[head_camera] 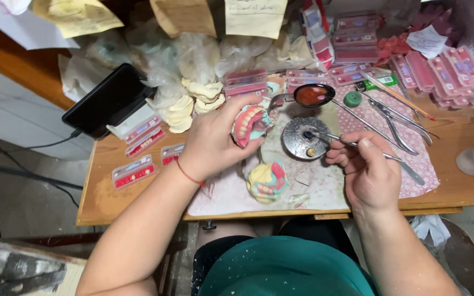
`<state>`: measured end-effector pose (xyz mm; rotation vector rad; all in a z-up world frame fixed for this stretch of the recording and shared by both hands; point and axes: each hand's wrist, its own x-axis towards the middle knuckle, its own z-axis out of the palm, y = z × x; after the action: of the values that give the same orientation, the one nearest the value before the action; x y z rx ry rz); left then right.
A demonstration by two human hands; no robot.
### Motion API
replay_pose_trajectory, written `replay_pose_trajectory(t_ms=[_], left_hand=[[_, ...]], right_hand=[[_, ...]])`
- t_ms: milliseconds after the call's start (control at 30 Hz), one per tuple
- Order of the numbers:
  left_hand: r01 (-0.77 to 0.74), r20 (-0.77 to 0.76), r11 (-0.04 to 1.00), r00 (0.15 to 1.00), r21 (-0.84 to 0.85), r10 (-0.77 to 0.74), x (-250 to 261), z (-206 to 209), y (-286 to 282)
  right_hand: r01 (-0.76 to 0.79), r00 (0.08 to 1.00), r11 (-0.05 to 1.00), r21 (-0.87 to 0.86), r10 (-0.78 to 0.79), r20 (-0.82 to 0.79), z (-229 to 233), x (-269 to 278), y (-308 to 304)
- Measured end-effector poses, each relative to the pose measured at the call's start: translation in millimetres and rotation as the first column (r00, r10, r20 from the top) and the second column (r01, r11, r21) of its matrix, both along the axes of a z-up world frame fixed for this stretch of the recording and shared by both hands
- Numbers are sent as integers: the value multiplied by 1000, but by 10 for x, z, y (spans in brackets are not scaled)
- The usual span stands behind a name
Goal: Shaping and refining a dental prosthesis on a model using hand tools and a rotary tool.
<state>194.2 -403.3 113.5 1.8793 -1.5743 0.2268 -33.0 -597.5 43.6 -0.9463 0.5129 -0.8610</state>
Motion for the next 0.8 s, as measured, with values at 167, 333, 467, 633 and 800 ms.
replay_pose_trajectory(t_ms=[167, 333, 467, 633, 800], left_hand=[[49, -359, 946, 930, 320, 73, -282, 326, -152], [218, -476, 868, 879, 446, 23, -404, 275, -297], [273, -542, 814, 839, 512, 60, -386, 91, -319], [286, -570, 788, 816, 546, 98, -372, -10, -272], [229, -491, 773, 863, 591, 120, -387, -17, -270]], right_hand=[[1, 998, 995, -95, 4, 55, -236, 27, -77], [8, 999, 996, -89, -5, 38, -184, 55, -59], [8, 1000, 995, -98, -6, 29, -193, 62, -59], [7, 1000, 995, -96, -6, 14, -146, 66, -23], [14, 999, 1000, 7, -14, -35, -79, 32, 6]])
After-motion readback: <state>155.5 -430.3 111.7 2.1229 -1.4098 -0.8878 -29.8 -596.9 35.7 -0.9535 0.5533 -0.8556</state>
